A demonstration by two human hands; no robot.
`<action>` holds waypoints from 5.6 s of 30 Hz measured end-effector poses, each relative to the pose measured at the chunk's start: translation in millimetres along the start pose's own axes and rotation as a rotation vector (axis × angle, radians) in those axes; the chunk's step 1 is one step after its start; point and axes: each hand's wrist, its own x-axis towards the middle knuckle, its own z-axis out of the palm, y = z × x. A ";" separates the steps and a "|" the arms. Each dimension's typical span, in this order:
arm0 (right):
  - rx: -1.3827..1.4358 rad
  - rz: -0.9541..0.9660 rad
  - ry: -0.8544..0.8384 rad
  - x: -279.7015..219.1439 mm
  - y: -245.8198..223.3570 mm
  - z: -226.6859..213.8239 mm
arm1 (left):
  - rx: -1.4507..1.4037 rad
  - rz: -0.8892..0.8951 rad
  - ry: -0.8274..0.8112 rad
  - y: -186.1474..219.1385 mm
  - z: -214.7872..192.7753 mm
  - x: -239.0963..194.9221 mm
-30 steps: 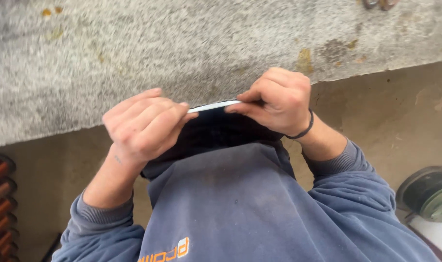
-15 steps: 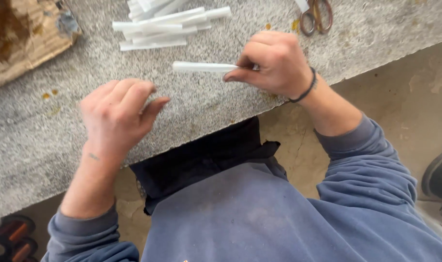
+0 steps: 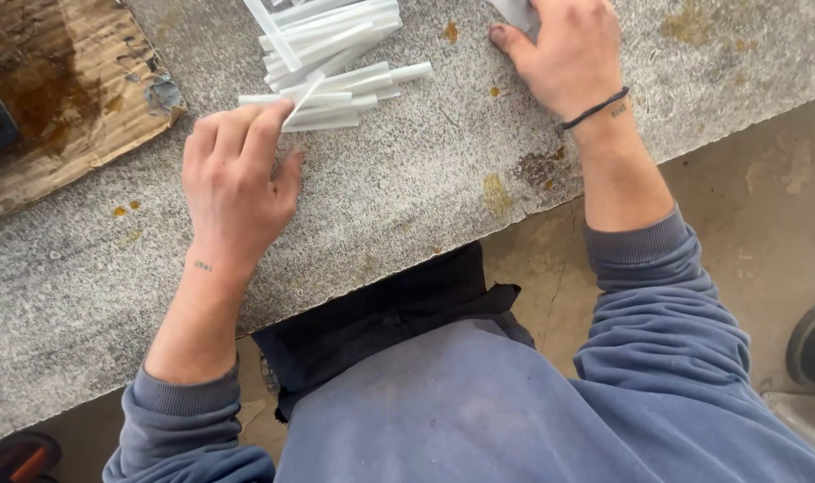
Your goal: The person is manually folding white insulation strips, likely for motor winding, on a workshop workbench.
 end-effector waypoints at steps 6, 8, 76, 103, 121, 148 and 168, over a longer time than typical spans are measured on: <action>0.163 -0.033 0.039 -0.7 8.4 4.2 | -0.233 -0.015 0.108 6.9 -4.7 -12.4; 0.104 -0.076 0.067 1.4 6.1 3.2 | -0.301 -0.043 0.087 11.6 -5.1 -19.5; 0.209 0.038 0.101 -26.0 -20.4 -32.4 | -1.117 -0.771 -0.400 -45.1 -55.8 -338.7; 0.420 0.051 0.056 -12.6 -40.3 -38.9 | -0.840 -0.089 -0.422 65.3 -68.6 -82.2; 0.621 -0.567 0.038 -41.8 -192.6 -42.7 | -1.297 -0.633 -0.089 73.5 -18.1 -96.4; 0.889 -0.186 -0.174 -79.7 -210.9 -31.6 | -1.010 -0.465 0.054 81.2 -21.2 -109.7; 0.805 -0.331 -0.174 -83.7 -191.3 -63.1 | -0.684 -0.080 0.188 74.9 -51.4 -115.6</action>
